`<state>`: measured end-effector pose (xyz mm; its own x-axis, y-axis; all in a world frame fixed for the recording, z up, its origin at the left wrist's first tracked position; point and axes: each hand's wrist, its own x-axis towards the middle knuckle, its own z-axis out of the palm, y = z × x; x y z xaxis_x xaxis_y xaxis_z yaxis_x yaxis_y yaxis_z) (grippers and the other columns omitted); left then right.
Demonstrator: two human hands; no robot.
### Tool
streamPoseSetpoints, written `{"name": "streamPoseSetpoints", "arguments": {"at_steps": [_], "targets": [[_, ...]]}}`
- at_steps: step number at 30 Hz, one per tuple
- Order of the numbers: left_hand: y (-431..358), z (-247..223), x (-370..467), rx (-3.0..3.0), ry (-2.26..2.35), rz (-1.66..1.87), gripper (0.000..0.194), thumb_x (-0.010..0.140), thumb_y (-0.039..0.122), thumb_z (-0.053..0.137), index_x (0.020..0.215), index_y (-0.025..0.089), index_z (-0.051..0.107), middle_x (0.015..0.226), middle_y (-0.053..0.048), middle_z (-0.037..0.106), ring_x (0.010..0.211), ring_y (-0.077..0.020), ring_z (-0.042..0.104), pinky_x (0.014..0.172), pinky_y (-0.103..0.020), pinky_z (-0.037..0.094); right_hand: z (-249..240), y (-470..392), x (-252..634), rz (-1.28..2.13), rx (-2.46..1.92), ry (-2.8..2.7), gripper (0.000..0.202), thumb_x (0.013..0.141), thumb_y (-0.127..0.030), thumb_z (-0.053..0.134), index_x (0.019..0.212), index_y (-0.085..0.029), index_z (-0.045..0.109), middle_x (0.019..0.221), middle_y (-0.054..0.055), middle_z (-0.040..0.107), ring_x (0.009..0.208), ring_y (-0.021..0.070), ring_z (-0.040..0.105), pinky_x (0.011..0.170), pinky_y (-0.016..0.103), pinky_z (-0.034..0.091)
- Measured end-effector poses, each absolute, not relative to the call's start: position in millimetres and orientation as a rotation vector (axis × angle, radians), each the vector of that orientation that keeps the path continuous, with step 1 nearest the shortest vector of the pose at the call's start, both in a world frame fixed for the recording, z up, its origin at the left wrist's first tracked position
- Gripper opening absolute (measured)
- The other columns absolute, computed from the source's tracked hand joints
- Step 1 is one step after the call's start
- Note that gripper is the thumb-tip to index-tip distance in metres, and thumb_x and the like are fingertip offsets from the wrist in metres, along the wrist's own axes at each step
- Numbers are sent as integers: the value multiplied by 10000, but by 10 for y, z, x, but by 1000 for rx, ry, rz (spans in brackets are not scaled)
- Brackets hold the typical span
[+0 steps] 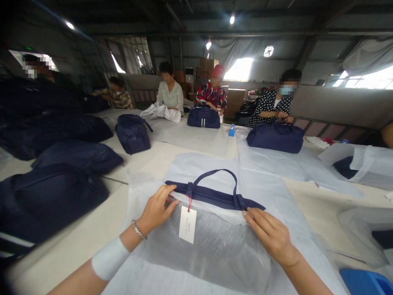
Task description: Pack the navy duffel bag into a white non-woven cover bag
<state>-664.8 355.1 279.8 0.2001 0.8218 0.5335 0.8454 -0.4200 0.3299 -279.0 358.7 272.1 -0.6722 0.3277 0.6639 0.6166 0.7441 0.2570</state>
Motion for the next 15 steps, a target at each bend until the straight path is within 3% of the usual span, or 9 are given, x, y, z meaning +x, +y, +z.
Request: {"name": "streamPoseSetpoints", "arguments": {"at_steps": [2,5,9,15], "targets": [[3537,2859,-6653,-2533,-1769,-1180,447,819,280,536,1244,230,406,1062,-60,483,777,-106,561,728,-261,534,2737,3582,-2805,-614,-700,-2362,475,800,-51,525,1254,-187,494,1131,75,622,1056,204,566,893,354,500],[3513,2912,-6627,-2607,-1830,-1287,281,803,245,550,1081,224,520,1026,-43,462,892,-124,537,785,-253,521,2745,3573,-2822,-607,-703,-2416,487,807,-54,516,1274,-186,471,1154,80,609,1055,213,553,872,374,494],[3476,2899,-6502,-2451,-1929,-970,100,814,193,505,913,184,515,964,-42,490,868,-154,531,780,-305,501,2750,3573,-2806,-571,-720,-2539,444,844,-90,454,1276,-192,468,1210,72,573,1096,216,524,888,372,489],[3471,2833,-6355,-2269,-1811,-559,173,790,71,424,914,158,507,1093,-82,529,886,-190,568,700,-302,507,3012,3441,-2995,-382,-830,-2571,485,806,-65,399,1261,-219,466,1345,75,442,1223,243,411,1002,476,393]]}}
